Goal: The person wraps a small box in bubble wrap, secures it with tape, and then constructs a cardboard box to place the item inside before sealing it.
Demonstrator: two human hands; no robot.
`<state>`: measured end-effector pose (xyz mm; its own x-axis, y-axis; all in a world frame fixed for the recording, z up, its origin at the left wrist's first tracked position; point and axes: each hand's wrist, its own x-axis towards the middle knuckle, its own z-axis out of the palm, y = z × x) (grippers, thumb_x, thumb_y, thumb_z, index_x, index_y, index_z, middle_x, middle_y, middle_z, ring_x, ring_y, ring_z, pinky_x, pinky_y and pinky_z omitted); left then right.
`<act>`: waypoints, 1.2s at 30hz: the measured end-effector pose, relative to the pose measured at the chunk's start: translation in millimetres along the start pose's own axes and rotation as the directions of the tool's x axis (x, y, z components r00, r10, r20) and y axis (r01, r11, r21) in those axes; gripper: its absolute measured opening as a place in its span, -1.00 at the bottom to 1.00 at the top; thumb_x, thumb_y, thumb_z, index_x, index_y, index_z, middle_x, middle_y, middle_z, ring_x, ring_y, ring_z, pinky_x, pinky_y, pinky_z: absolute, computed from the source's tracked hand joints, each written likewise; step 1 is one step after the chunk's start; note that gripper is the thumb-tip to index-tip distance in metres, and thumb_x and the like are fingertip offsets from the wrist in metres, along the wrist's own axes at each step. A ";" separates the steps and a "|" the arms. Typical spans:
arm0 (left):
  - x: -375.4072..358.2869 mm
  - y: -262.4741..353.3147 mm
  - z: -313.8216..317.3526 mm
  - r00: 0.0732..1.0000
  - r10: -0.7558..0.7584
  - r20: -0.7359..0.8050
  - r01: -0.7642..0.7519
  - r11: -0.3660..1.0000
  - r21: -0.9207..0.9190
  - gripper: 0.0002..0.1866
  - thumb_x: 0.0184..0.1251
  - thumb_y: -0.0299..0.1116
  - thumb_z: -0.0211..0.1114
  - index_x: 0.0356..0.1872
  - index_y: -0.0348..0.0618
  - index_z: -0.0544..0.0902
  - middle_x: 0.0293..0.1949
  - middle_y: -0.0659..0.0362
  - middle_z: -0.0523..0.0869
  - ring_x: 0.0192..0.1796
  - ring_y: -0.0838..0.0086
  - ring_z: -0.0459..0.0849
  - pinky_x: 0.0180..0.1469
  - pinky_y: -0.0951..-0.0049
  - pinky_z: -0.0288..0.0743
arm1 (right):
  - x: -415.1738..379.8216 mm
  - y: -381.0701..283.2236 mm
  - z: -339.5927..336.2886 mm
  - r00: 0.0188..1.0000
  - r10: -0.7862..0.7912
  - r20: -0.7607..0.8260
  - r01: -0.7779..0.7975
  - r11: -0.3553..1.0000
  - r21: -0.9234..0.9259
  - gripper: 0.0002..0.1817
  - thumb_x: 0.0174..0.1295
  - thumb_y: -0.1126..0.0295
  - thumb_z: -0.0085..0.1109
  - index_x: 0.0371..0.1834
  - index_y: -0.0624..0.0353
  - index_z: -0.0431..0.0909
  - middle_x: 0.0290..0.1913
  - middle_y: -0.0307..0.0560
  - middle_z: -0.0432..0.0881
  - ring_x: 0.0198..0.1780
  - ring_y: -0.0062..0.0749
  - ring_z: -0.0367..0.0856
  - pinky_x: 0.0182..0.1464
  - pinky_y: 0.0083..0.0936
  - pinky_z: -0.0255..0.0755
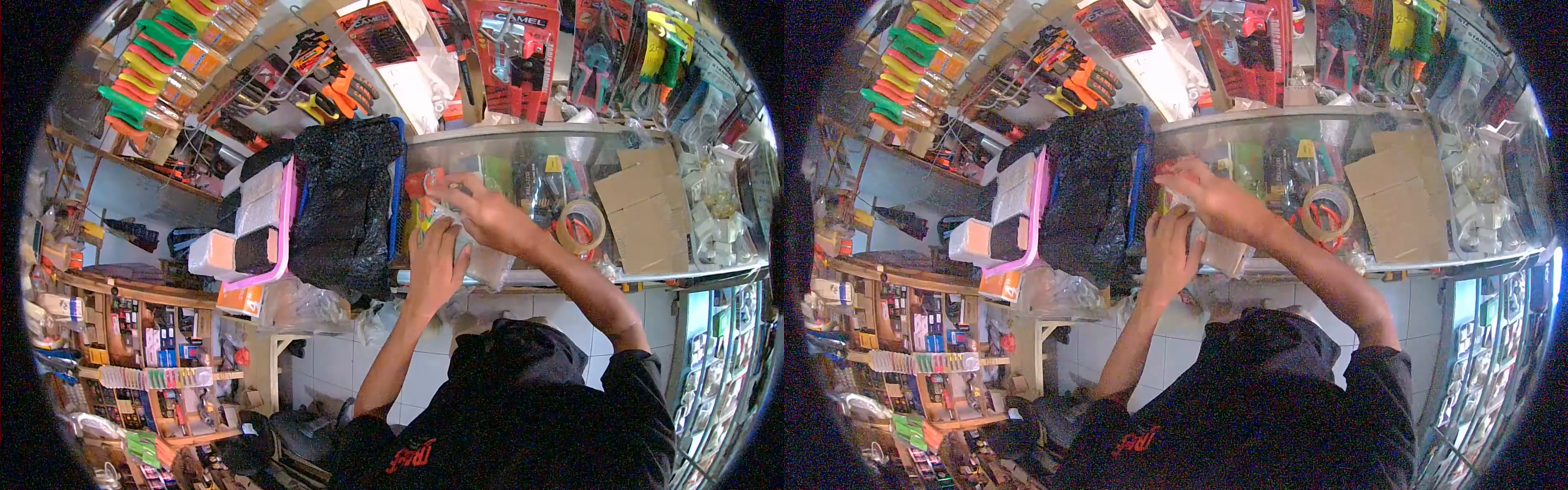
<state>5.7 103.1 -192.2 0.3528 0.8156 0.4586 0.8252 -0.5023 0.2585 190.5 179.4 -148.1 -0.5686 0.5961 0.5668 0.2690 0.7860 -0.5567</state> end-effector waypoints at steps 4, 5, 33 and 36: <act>-0.7 2.6 2.0 0.998 -0.037 -0.050 0.038 0.999 0.023 -0.48 0.36 -0.19 0.38 0.23 -0.27 0.53 0.25 -0.08 0.57 0.38 0.04 0.49 0.47 -0.16 0.10 | -7.0 -6.9 3.9 0.996 -0.014 0.087 0.019 0.998 -0.067 -0.19 0.10 0.67 0.26 0.51 -0.01 0.38 0.47 0.16 0.36 0.13 0.22 0.71 0.11 -0.12 0.71; -3.0 2.4 4.0 0.996 -0.077 -0.051 0.077 0.997 0.000 -0.44 0.33 -0.17 0.41 0.24 -0.28 0.52 0.26 -0.09 0.56 0.39 0.03 0.47 0.48 -0.16 0.07 | -9.3 -5.0 7.1 0.996 -0.030 0.080 0.037 0.995 -0.088 -0.14 0.03 0.69 0.32 0.50 -0.03 0.39 0.49 0.13 0.35 0.08 0.20 0.73 0.04 -0.14 0.75; 1.8 -4.3 -2.5 0.985 -0.009 0.174 -0.014 0.991 0.132 -0.46 0.54 0.00 0.18 0.38 -0.06 0.62 0.40 -0.05 0.49 0.60 0.00 0.21 0.56 -0.43 -0.27 | -104.7 -29.4 -10.6 0.928 0.350 -0.130 -0.314 0.920 0.236 -0.01 0.18 0.62 0.34 0.69 0.06 0.03 0.71 0.30 -0.07 0.21 -0.01 0.75 0.24 -0.18 0.65; 4.1 -4.8 -3.4 0.983 0.051 0.178 -0.077 0.987 0.140 -0.46 0.53 -0.03 0.20 0.36 -0.16 0.61 0.48 -0.09 0.43 0.62 -0.07 0.20 0.58 -0.40 -0.22 | -110.3 -28.4 -2.1 0.932 0.311 -0.185 -0.275 0.941 0.197 -0.05 0.24 0.59 0.34 0.68 0.13 0.02 0.71 0.30 -0.08 0.26 0.01 0.71 0.30 -0.16 0.61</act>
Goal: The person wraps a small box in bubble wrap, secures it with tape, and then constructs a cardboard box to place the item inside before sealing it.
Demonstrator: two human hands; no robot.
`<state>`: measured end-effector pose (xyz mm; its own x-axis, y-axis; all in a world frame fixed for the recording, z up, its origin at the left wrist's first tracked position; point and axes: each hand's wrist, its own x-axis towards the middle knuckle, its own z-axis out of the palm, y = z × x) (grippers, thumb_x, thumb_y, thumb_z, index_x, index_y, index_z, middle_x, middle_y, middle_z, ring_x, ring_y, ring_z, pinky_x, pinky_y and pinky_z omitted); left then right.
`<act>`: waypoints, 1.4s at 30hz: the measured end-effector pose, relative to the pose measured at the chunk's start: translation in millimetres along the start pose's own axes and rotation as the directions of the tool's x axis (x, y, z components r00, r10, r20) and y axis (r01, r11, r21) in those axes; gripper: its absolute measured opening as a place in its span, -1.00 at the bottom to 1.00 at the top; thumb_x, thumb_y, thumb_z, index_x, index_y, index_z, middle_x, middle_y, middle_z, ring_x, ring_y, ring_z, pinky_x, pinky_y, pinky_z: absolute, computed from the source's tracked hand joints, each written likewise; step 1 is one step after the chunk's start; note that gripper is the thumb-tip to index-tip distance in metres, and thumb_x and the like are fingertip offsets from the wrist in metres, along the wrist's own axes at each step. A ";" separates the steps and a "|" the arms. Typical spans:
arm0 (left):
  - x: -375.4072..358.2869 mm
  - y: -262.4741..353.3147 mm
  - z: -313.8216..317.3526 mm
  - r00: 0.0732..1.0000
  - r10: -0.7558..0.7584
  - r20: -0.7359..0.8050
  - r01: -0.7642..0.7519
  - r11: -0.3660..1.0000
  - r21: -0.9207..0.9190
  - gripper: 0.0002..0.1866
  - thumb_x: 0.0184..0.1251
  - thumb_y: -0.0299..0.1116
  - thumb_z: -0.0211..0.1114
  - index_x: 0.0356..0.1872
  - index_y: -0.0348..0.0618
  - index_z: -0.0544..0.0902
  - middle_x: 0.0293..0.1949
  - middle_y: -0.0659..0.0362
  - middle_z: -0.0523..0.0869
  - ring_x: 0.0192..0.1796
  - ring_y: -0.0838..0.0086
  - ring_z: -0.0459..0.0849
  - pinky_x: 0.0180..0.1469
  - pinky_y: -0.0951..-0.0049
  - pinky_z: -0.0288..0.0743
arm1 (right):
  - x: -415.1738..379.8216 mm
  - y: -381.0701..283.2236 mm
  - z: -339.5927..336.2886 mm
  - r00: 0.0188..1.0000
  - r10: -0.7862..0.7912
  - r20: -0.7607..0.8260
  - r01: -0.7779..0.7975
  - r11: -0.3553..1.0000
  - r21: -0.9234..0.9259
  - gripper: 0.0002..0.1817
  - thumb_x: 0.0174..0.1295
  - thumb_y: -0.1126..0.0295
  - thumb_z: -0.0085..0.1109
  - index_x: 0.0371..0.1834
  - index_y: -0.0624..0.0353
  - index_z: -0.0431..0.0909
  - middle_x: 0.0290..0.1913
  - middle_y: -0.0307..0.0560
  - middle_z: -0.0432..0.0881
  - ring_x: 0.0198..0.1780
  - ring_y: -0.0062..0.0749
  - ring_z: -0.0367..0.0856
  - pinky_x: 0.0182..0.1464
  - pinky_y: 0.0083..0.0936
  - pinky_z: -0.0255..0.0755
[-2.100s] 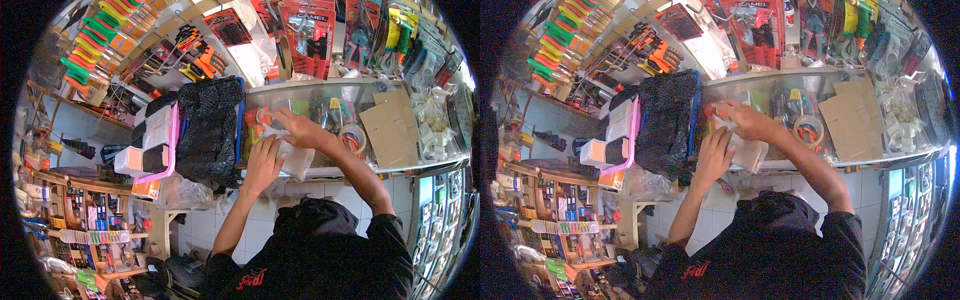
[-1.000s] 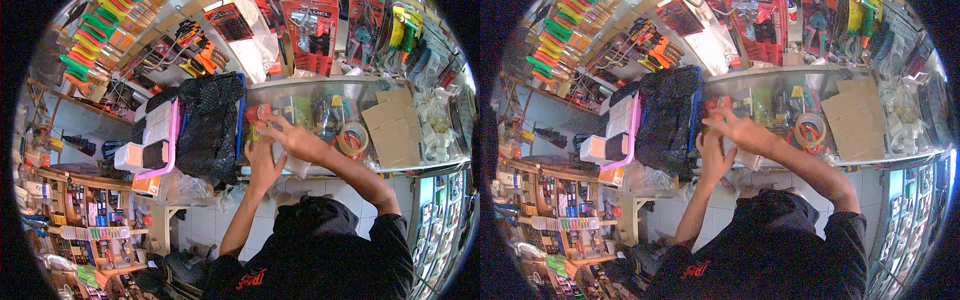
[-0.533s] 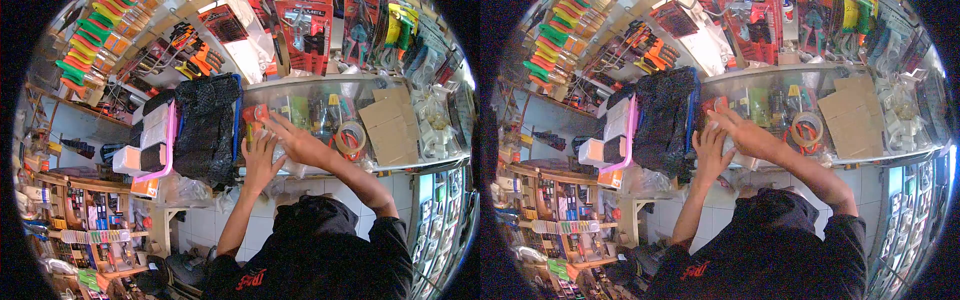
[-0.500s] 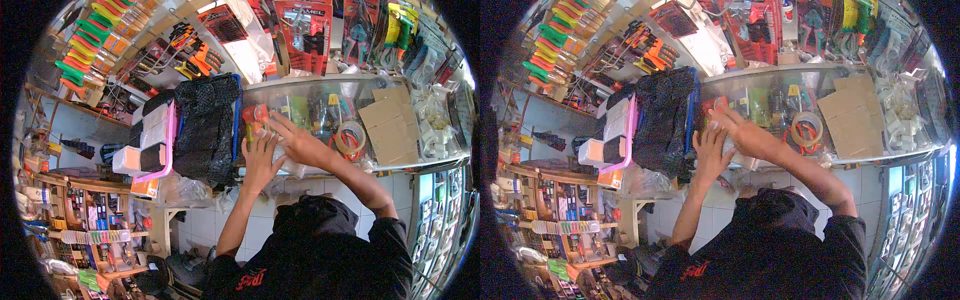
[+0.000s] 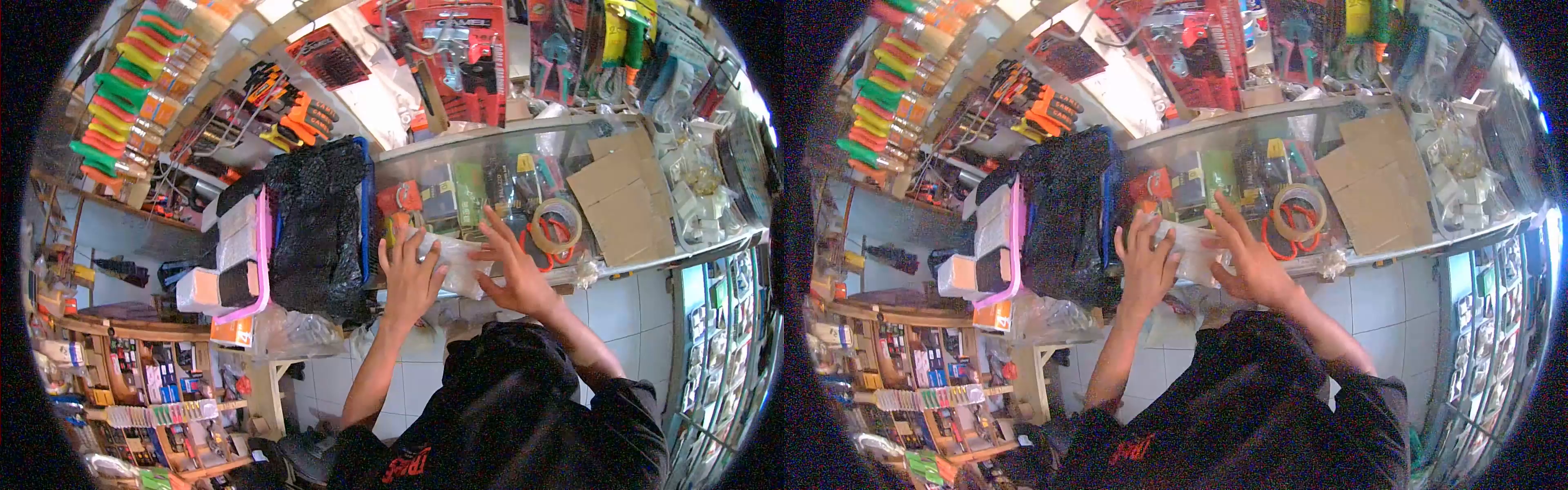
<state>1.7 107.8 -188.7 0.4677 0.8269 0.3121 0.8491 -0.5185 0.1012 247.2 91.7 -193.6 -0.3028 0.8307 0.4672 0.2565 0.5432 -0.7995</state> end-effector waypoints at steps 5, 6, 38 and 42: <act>1.7 25.0 -2.9 0.991 0.135 0.016 -0.128 0.965 -0.229 -0.31 0.54 -0.01 0.20 0.49 -0.31 0.43 0.62 -0.18 0.25 0.65 -0.16 0.17 0.61 -0.27 -0.03 | -2.2 4.2 0.4 1.000 0.013 -0.016 -0.013 1.000 -0.025 -0.05 0.25 0.58 0.33 0.68 0.13 0.02 0.71 0.30 -0.08 0.46 0.12 0.51 0.37 -0.16 0.55; 0.7 32.8 -1.3 0.988 0.143 0.050 -0.129 0.966 -0.224 -0.27 0.53 0.01 0.20 0.52 -0.32 0.39 0.63 -0.20 0.22 0.65 -0.17 0.16 0.61 -0.25 0.01 | -3.2 5.9 0.7 1.000 -0.007 -0.021 0.006 0.998 -0.070 -0.05 0.26 0.58 0.33 0.68 0.13 0.01 0.71 0.31 -0.08 0.50 0.15 0.46 0.38 -0.16 0.54; -20.7 35.0 7.0 0.997 0.063 0.044 -0.054 0.983 -0.175 -0.41 0.38 -0.12 0.41 0.43 0.10 0.61 0.46 -0.13 0.43 0.57 -0.05 0.34 0.58 -0.33 -0.04 | -31.7 2.4 22.9 0.953 0.178 -0.244 -0.093 0.941 0.324 -0.25 0.32 0.57 0.31 0.57 0.20 0.22 0.60 0.28 0.18 0.32 0.05 0.67 0.41 -0.14 0.49; -22.3 43.1 8.2 0.999 0.014 0.043 -0.008 0.993 -0.120 -0.45 0.41 -0.08 0.38 0.40 0.12 0.64 0.38 -0.08 0.43 0.58 -0.03 0.29 0.57 -0.41 -0.16 | -27.8 -5.0 16.4 0.948 0.265 -0.173 -0.198 0.923 0.331 -0.32 0.34 0.52 0.31 0.53 0.22 0.30 0.42 0.22 0.43 0.30 0.02 0.68 0.38 -0.15 0.45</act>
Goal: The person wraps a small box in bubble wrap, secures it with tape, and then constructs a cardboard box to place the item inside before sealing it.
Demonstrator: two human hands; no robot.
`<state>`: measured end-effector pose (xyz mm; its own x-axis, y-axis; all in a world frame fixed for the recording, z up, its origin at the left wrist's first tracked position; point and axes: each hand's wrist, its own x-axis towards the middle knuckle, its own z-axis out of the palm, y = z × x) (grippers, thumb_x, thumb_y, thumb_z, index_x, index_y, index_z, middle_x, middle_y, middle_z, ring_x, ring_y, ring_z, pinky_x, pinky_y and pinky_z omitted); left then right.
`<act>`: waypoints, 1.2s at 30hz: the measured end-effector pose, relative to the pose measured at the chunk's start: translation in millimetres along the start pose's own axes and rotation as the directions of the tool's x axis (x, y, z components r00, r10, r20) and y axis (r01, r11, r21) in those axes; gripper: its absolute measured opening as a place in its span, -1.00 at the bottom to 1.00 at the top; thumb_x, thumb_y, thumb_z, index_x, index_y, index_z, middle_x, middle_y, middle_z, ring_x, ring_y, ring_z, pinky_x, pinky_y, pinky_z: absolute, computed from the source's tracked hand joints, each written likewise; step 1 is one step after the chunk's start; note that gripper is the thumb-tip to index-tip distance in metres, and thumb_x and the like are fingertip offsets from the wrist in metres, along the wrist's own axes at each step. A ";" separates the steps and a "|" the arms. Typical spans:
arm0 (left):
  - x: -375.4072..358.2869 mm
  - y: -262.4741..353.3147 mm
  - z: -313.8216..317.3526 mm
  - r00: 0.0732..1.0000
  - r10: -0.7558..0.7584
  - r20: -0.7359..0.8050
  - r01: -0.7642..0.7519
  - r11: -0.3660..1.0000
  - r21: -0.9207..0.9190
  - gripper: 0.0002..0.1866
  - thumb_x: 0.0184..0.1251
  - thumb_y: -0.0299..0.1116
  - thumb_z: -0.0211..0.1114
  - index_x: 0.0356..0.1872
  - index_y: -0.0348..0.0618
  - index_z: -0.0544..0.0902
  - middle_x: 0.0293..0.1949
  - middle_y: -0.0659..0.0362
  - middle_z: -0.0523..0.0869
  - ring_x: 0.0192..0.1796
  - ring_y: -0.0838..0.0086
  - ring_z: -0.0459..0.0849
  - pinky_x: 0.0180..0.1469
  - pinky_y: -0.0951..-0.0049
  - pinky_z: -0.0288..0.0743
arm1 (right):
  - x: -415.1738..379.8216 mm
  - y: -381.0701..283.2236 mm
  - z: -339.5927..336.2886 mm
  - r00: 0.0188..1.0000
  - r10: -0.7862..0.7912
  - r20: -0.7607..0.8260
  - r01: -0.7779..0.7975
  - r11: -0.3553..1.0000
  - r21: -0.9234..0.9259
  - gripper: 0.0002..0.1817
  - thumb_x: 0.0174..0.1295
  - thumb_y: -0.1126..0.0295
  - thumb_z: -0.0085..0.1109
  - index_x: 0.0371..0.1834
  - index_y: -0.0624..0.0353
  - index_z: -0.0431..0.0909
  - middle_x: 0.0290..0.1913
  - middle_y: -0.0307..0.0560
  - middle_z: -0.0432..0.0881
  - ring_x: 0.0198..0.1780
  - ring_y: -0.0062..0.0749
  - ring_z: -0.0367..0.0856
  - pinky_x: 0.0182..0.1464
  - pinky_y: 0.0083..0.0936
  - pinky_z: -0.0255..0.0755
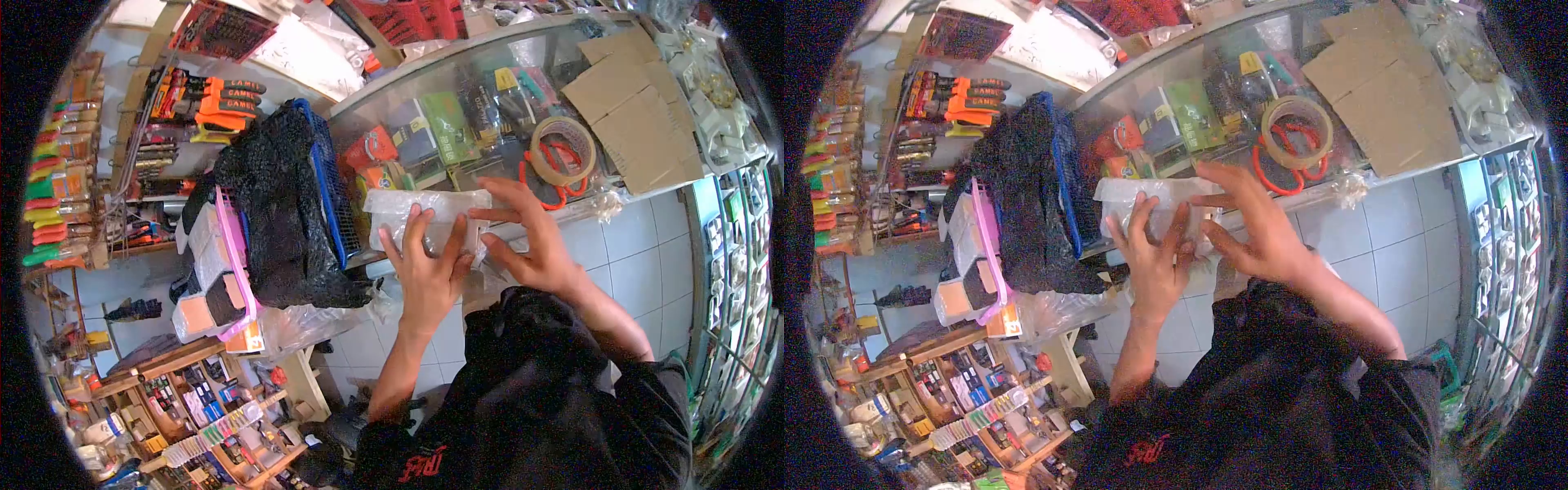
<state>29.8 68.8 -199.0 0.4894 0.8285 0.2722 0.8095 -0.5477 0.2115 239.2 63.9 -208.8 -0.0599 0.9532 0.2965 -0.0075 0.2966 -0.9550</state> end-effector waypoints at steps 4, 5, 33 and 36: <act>-1.4 -0.9 3.8 1.000 -0.006 -0.021 0.005 0.998 -0.055 -0.47 0.42 -0.08 0.37 0.38 0.11 0.65 0.31 -0.09 0.44 0.58 -0.04 0.26 0.57 -0.42 -0.18 | 20.7 -22.0 -9.3 0.995 0.065 0.069 -0.062 0.997 -0.039 -0.37 0.35 0.49 0.32 0.48 0.21 0.35 0.14 0.05 0.64 0.07 -0.17 0.75 0.20 -0.25 0.54; -1.9 -1.5 5.8 1.000 -0.001 -0.031 -0.001 0.998 -0.068 -0.47 0.42 -0.08 0.37 0.38 0.10 0.65 0.29 -0.10 0.44 0.58 -0.05 0.26 0.57 -0.42 -0.18 | 29.9 -24.7 -12.4 0.989 0.075 0.130 -0.066 0.995 -0.068 -0.38 0.37 0.51 0.29 0.49 0.23 0.34 0.11 0.03 0.65 0.06 -0.23 0.73 0.19 -0.29 0.54; -3.0 -7.0 26.9 0.945 -0.159 -0.286 0.043 0.927 -0.372 -0.28 0.21 0.01 0.55 0.15 -0.42 0.55 0.42 -0.20 0.47 0.42 -0.13 0.35 0.52 -0.09 0.18 | 125.9 -19.9 21.7 0.736 0.278 0.617 0.093 0.862 -0.499 -0.40 0.38 0.56 0.13 0.49 0.04 0.29 -0.31 -0.07 0.73 -0.17 -0.33 0.77 -0.07 -0.29 0.60; -2.6 -10.5 32.9 0.926 -0.130 -0.354 -0.017 0.924 -0.382 -0.24 0.24 0.00 0.54 0.25 -0.38 0.45 0.41 -0.19 0.46 0.43 -0.16 0.34 0.51 -0.13 0.19 | 123.8 -20.1 23.7 0.776 0.259 0.576 0.156 0.805 -0.572 -0.40 0.37 0.55 0.12 0.48 0.07 0.29 -0.31 0.04 0.74 -0.20 -0.14 0.79 -0.08 -0.19 0.62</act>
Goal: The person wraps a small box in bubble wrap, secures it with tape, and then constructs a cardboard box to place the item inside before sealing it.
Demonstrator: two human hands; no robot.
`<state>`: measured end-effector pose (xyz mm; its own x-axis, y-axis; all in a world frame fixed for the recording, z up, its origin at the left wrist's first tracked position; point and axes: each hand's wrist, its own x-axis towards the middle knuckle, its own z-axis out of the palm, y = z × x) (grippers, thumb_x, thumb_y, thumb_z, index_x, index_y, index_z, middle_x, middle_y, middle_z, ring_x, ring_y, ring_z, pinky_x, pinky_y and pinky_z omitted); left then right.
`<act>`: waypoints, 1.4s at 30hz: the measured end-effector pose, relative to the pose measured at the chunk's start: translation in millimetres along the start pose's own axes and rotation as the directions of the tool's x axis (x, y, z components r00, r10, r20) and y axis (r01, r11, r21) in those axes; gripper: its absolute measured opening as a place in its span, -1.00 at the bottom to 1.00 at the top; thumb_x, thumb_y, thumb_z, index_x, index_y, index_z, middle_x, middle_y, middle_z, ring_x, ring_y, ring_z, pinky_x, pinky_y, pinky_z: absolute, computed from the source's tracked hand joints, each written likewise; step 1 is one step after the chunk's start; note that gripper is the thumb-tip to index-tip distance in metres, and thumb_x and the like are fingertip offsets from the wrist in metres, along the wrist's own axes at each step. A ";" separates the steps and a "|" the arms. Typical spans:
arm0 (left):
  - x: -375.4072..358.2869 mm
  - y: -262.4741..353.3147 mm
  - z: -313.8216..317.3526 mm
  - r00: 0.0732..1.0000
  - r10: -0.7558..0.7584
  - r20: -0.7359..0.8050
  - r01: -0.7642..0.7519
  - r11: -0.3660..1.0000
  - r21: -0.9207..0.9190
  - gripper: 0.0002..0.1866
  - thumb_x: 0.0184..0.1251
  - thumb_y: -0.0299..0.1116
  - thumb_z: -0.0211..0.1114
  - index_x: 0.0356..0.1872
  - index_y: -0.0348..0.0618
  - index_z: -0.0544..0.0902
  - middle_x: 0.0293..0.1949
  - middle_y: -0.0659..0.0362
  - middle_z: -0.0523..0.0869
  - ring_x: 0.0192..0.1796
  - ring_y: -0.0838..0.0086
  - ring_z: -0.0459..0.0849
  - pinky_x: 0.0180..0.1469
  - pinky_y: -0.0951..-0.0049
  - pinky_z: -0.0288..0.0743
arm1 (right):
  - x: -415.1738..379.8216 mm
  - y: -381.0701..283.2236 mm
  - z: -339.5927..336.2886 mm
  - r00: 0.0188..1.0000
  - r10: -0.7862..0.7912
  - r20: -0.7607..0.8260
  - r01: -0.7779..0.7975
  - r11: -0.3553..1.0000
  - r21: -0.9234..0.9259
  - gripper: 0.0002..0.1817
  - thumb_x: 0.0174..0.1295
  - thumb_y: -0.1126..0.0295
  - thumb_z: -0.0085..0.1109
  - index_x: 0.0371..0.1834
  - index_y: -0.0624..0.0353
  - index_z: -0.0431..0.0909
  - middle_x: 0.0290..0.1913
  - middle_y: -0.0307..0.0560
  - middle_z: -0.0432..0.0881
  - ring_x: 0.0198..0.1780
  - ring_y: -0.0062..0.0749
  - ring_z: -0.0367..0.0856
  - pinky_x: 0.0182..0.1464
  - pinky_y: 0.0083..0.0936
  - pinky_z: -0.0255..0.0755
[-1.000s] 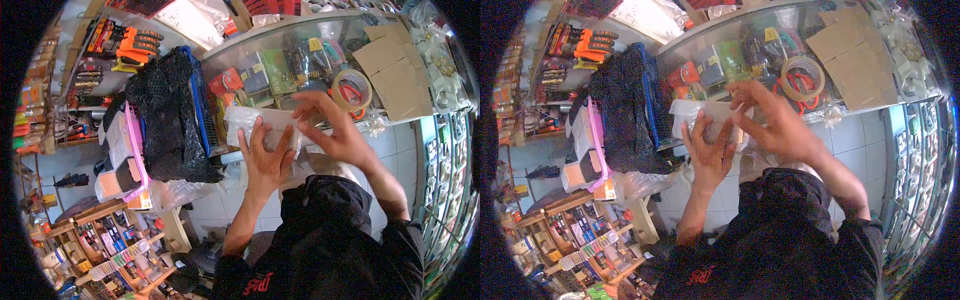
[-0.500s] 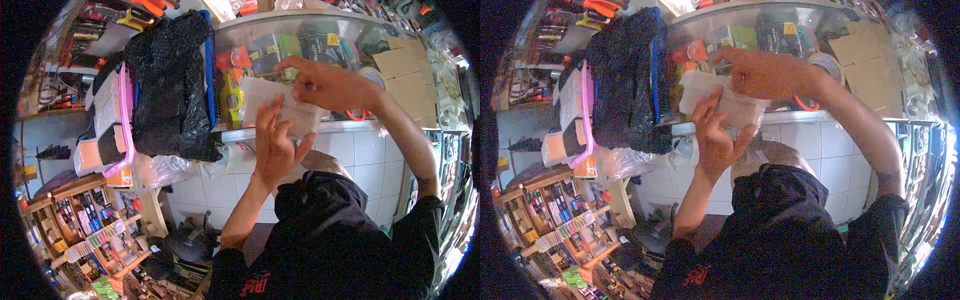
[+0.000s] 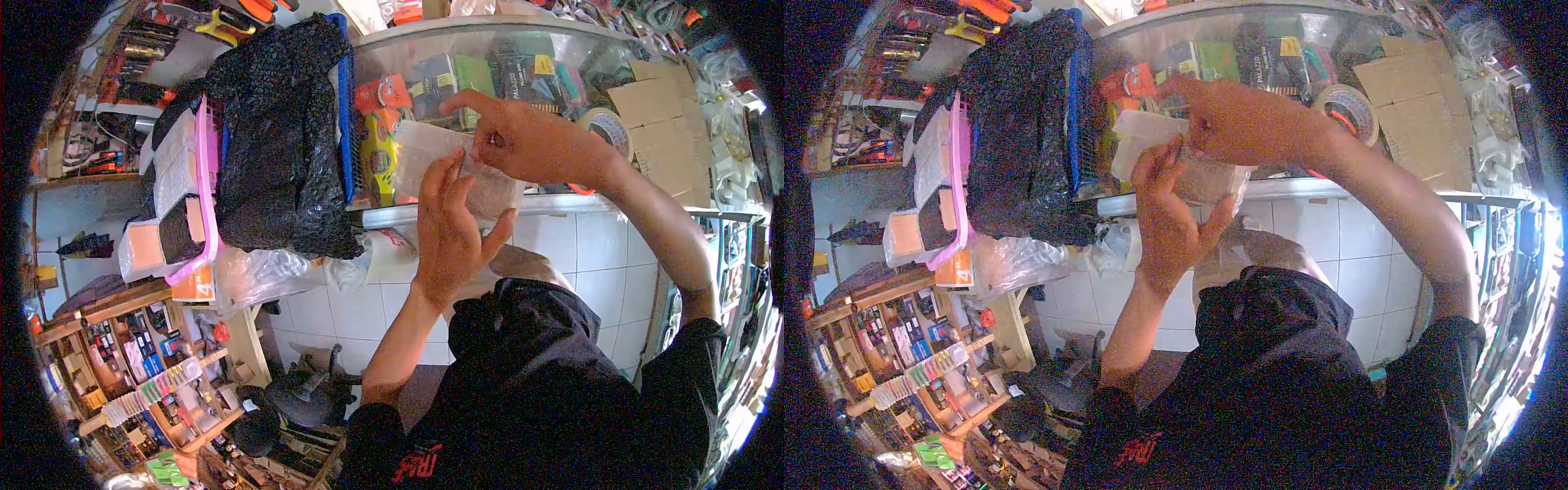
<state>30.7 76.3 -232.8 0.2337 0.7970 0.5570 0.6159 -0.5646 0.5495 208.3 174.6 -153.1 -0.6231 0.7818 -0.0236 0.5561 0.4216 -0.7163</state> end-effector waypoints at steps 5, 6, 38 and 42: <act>0.6 1.2 -2.7 0.998 0.020 0.053 -0.024 0.997 0.070 -0.18 0.32 0.00 0.49 0.39 -0.27 0.28 0.43 -0.24 0.40 0.50 -0.25 0.28 0.52 -0.24 0.20 | -2.5 -2.8 2.4 0.996 -0.018 -0.085 0.013 0.998 -0.054 -0.38 0.34 0.54 0.13 0.49 0.09 0.28 -0.32 0.15 0.75 -0.24 0.12 0.77 -0.10 -0.04 0.62; 0.6 1.4 -2.4 0.999 0.019 0.046 -0.022 0.997 0.071 -0.18 0.32 0.01 0.48 0.39 -0.27 0.29 0.44 -0.24 0.39 0.52 -0.26 0.26 0.52 -0.24 0.20 | -2.9 -3.8 1.8 0.997 -0.017 -0.081 0.012 0.998 -0.056 -0.37 0.33 0.54 0.13 0.50 0.09 0.28 -0.33 0.17 0.76 -0.24 0.15 0.77 -0.11 -0.01 0.62; 8.0 9.3 -9.5 0.990 -0.011 0.141 -0.014 0.984 0.175 -0.21 0.39 -0.03 0.39 0.43 -0.42 0.35 0.53 -0.43 0.19 0.52 -0.29 0.31 0.52 -0.16 0.21 | -3.6 -3.9 11.9 0.985 -0.019 -0.170 0.008 0.998 -0.065 -0.47 0.26 0.54 0.18 0.33 0.26 0.40 -0.40 0.28 0.73 -0.26 0.28 0.75 -0.14 0.06 0.61; 8.4 9.1 -10.0 0.988 -0.018 0.152 -0.007 0.987 0.161 -0.29 0.43 0.03 0.34 0.39 -0.32 0.45 0.51 -0.40 0.29 0.55 -0.31 0.28 0.53 -0.19 0.20 | -4.2 -5.3 13.4 0.980 -0.056 -0.191 0.036 0.994 -0.106 -0.44 0.25 0.54 0.18 0.36 0.32 0.38 -0.44 0.29 0.71 -0.30 0.31 0.73 -0.15 0.08 0.61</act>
<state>30.8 75.6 -216.9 0.3344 0.8302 0.4461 0.7276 -0.5282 0.4377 200.7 162.9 -158.6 -0.5372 0.8300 0.1502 0.5882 0.4962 -0.6386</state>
